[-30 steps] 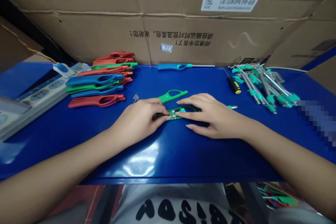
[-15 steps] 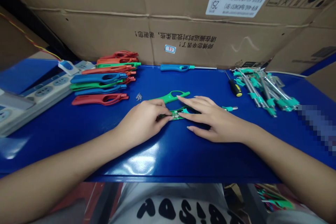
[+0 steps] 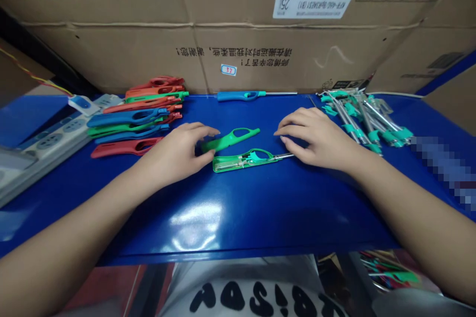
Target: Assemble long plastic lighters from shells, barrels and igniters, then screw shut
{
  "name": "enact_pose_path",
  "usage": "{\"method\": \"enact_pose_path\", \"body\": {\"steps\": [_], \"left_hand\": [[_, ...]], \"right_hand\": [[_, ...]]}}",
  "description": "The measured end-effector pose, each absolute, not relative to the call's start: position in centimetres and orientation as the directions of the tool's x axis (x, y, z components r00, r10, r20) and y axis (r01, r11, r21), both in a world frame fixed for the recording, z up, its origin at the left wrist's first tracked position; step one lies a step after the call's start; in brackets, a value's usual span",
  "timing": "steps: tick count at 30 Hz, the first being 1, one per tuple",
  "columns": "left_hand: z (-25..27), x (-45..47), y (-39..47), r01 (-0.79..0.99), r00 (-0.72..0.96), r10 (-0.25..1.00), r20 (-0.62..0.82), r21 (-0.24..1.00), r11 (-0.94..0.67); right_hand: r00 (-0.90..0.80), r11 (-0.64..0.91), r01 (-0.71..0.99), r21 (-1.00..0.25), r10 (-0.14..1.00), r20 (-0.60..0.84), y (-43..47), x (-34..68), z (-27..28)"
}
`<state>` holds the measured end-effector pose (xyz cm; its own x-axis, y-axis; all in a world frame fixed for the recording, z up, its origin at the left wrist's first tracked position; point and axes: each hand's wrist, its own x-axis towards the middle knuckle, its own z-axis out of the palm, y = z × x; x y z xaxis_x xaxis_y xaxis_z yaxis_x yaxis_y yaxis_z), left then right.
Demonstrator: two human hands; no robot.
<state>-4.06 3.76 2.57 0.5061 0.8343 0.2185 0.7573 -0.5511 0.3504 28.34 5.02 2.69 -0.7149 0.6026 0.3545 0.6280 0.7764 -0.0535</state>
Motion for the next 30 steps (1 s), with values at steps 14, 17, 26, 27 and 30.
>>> {"method": "enact_pose_path", "body": {"steps": [14, 17, 26, 27, 30], "left_hand": [[1.6, -4.8, 4.8, 0.746, 0.416, 0.894, 0.168, 0.499, -0.441], [1.8, -4.2, 4.4, 0.668, 0.385, 0.894, 0.23, 0.6, -0.441], [4.5, -2.3, 2.3, 0.348, 0.358, 0.933, -0.029, 0.932, -0.105], [4.6, -2.3, 2.3, 0.332, 0.365, 0.93, -0.048, 0.94, -0.082], [4.6, -2.4, 2.5, 0.294, 0.365, 0.926, -0.098, 0.956, -0.014]], "right_hand": [[-0.789, 0.738, 0.495, -0.458, 0.603, 0.119, 4.7, 28.0, 2.5], [-0.781, 0.719, 0.508, -0.475, 0.617, 0.099, 4.5, 27.8, 2.5], [-0.6, 0.797, 0.564, -0.216, 0.575, 0.556, 4.0, 27.2, 3.6], [-0.635, 0.803, 0.566, -0.187, 0.569, 0.522, 4.1, 27.2, 3.6], [-0.703, 0.822, 0.548, -0.152, 0.552, 0.448, 4.2, 27.5, 3.7]]}}
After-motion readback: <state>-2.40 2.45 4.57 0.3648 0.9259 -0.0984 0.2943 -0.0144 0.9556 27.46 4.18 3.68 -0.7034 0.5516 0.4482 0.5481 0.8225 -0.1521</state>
